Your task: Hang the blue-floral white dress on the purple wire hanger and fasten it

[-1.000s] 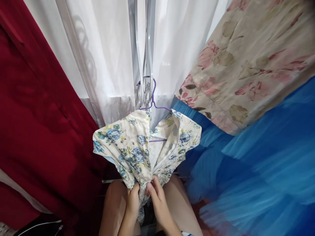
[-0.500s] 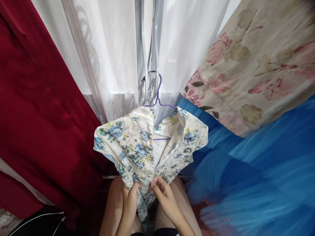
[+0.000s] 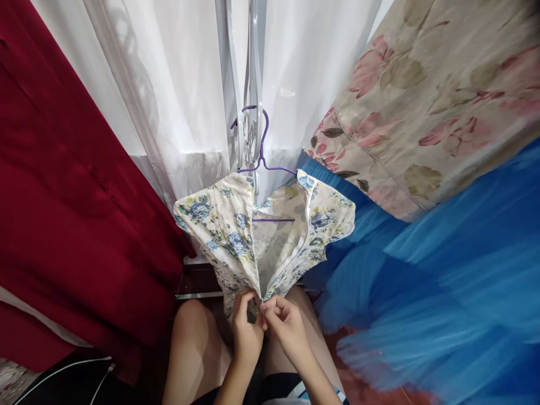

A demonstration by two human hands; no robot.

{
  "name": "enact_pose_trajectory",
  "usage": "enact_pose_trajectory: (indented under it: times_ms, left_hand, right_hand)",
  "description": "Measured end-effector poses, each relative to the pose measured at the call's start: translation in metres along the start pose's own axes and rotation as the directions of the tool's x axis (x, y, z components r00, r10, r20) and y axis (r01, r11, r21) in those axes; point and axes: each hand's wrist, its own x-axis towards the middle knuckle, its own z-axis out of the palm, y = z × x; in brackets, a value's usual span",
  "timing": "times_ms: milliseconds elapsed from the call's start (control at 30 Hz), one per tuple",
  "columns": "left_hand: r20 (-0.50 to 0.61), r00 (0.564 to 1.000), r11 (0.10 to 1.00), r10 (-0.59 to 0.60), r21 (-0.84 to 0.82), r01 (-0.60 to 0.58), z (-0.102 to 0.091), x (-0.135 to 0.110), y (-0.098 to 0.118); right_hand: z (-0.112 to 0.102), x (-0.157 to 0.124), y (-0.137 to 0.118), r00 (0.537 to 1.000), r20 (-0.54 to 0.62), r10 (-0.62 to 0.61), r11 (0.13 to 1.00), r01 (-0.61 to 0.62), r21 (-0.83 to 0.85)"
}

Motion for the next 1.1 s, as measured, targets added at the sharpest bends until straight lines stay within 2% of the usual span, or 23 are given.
enact_pose_trajectory:
  times_ms: [200, 333, 467, 600, 800, 967, 1100]
  left_hand:
    - [0.066, 0.996, 0.996, 0.052, 0.066, -0.057, -0.005, 0.009, 0.005]
    - [0.061, 0.998, 0.998, 0.0, 0.065, -0.004, -0.013, 0.002, 0.003]
    - [0.033, 0.999, 0.998, -0.04, 0.051, 0.038, -0.019, -0.003, 0.004]
    - [0.058, 0.997, 0.998, -0.056, 0.043, 0.054, -0.019, -0.007, 0.007]
    - [0.07, 0.996, 0.999, -0.053, -0.001, 0.053, -0.019, -0.008, 0.012]
    - [0.051, 0.995, 0.997, -0.08, -0.012, 0.081, -0.02, -0.009, 0.011]
    - [0.053, 0.997, 0.998, -0.056, -0.001, 0.056, -0.018, -0.01, 0.007]
  right_hand:
    - [-0.002, 0.001, -0.007, 0.998, -0.05, 0.028, 1.0, -0.028, 0.003]
    - [-0.002, 0.009, -0.018, 0.998, -0.04, 0.044, 0.996, -0.041, 0.076]
    - [-0.002, 0.012, -0.026, 1.0, 0.016, 0.012, 0.998, -0.011, -0.055]
    - [-0.001, 0.005, -0.014, 0.997, 0.08, 0.007, 0.993, 0.003, -0.121]
    - [-0.002, 0.001, 0.01, 0.998, 0.022, -0.057, 0.981, 0.06, -0.184]
    - [-0.003, 0.001, 0.006, 0.996, 0.052, -0.073, 0.972, 0.082, -0.221]
    - [-0.004, -0.002, 0.001, 0.992, 0.128, -0.003, 0.979, 0.029, -0.2]
